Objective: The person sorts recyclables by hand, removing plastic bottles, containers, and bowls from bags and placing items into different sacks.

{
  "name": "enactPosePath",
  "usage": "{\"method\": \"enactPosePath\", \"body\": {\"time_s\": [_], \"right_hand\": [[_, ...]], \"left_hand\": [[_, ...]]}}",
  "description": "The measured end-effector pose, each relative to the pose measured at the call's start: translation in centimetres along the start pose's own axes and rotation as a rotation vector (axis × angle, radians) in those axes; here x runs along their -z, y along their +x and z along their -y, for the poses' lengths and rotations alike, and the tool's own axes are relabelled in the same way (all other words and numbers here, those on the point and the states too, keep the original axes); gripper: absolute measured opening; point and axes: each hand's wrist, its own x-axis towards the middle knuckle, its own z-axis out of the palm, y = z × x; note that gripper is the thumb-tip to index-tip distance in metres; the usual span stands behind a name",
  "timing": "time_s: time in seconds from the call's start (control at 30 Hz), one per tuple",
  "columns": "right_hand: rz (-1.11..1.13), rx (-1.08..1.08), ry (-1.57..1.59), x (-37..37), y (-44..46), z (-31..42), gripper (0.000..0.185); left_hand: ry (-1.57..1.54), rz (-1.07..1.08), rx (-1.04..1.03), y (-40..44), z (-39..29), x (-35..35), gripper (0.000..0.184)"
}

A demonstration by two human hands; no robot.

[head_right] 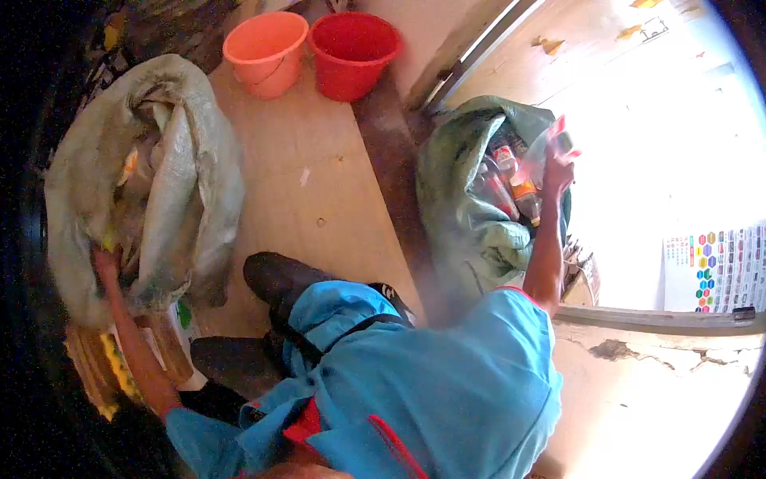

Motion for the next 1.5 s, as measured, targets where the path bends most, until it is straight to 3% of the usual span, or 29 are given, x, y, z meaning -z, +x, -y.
{"method": "enactPosePath", "body": {"time_s": [0.07,0.1,0.17,0.27,0.3,0.4,0.53,0.57,0.63,0.7,0.73,0.77,0.8,0.83,0.87,0.9,0.93,0.97,1.0,1.07,1.1,1.17,1.27,1.33,1.37,1.4,1.43,1.47,1.5], "right_hand": [[0.081,-0.065,-0.038,-1.1,-3.3,-2.3,0.067],[0.058,-0.026,-0.287,-2.2,-5.4,-4.7,0.069],[0.065,0.118,-0.364,-1.8,-10.4,-3.5,0.058],[0.250,0.122,-0.318,-3.1,-11.0,-6.3,0.056],[0.290,0.113,-0.317,-3.2,-10.4,-7.8,0.056],[0.381,0.089,-0.340,-4.1,-7.9,-10.2,0.054],[0.392,0.038,-0.404,-2.7,-3.8,-11.0,0.051],[0.370,0.073,-0.379,-3.3,-1.9,-10.2,0.051],[0.345,0.243,-0.057,-3.3,-1.2,-4.5,0.050],[0.472,0.468,0.429,-3.6,-3.7,5.4,0.049],[0.632,0.618,0.507,-0.8,-7.4,14.5,0.039],[0.857,0.473,0.637,1.3,-12.1,22.4,0.038],[0.864,0.674,0.495,2.9,-16.4,28.1,0.038],[1.138,0.682,0.829,3.0,-21.0,32.5,0.040],[1.238,0.861,0.911,4.1,-25.2,36.6,0.039],[1.130,1.157,0.858,4.2,-28.7,40.3,0.049],[1.108,1.240,0.878,6.3,-32.3,44.3,0.049],[1.156,1.247,1.126,3.8,-36.0,47.6,0.061],[1.020,1.331,1.190,2.7,-39.4,50.4,0.078],[0.835,1.377,1.011,2.4,-44.1,54.7,0.081],[0.832,1.372,1.010,1.7,-44.9,56.3,0.081],[1.200,1.290,0.824,1.0,-45.8,58.0,0.078],[1.072,1.279,0.843,-0.7,-41.8,55.2,0.077],[1.163,1.252,0.979,-3.0,-35.6,50.6,0.060],[1.276,1.116,1.075,-1.9,-31.9,46.8,0.055],[1.093,1.114,0.854,0.6,-28.2,44.1,0.056],[1.163,0.802,0.708,0.0,-24.9,40.0,0.054],[0.883,0.789,0.506,1.1,-21.9,36.3,0.049],[0.996,0.460,0.474,-1.6,-17.5,30.5,0.047]], "left_hand": [[0.107,-0.032,0.135,-1.0,-1.3,0.9,0.087],[0.107,-0.040,0.141,-0.5,-0.3,0.6,0.087],[-0.090,-0.050,-0.099,0.7,3.9,-0.5,0.081],[-0.164,-0.086,0.104,-4.0,4.9,5.5,0.077],[-0.061,-0.107,0.212,-5.4,1.6,7.3,0.077],[-0.723,-0.190,0.214,-10.2,-12.2,15.1,0.065],[-1.071,-0.023,0.161,-9.6,-7.3,18.5,0.068],[-1.127,-0.121,0.144,-8.4,-8.7,17.4,0.069],[-1.257,-0.345,0.089,-9.1,-9.9,17.1,0.072],[-1.319,-0.326,0.090,-9.3,-10.0,17.8,0.071],[-1.342,-0.219,0.114,-9.4,-10.6,18.0,0.065],[-1.367,-0.116,0.136,-9.5,-11.6,18.2,0.059],[-1.416,-0.115,0.107,-11.1,-14.1,18.6,0.058],[-1.464,-0.115,0.073,-12.5,-16.3,19.1,0.056],[-1.463,-0.080,0.143,-11.7,-16.4,18.1,0.055],[-1.436,-0.060,0.183,-11.8,-16.8,17.8,0.051],[-1.486,-0.058,0.173,-12.2,-17.6,17.6,0.052],[-1.535,-0.057,0.164,-12.4,-17.9,17.4,0.053],[-1.548,0.004,0.215,-11.2,-16.7,15.8,0.056],[-1.589,0.002,0.228,-11.4,-17.2,16.2,0.057],[-1.623,0.016,0.269,-11.7,-17.4,16.0,0.059],[-1.612,-0.011,0.253,-11.6,-17.3,15.3,0.058],[-1.575,-0.066,0.169,-11.2,-17.3,14.8,0.047],[-1.626,0.002,0.110,-9.4,-14.8,12.8,0.041],[-1.675,0.043,0.040,-8.7,-14.0,12.1,0.035],[-1.625,-0.036,0.087,-8.7,-14.5,12.6,0.026],[-1.636,-0.028,0.091,-8.2,-14.4,12.4,0.026],[-1.615,-0.120,0.121,-7.2,-14.2,12.2,0.027],[-1.590,-0.208,0.150,-6.0,-13.9,12.0,0.027]]}}
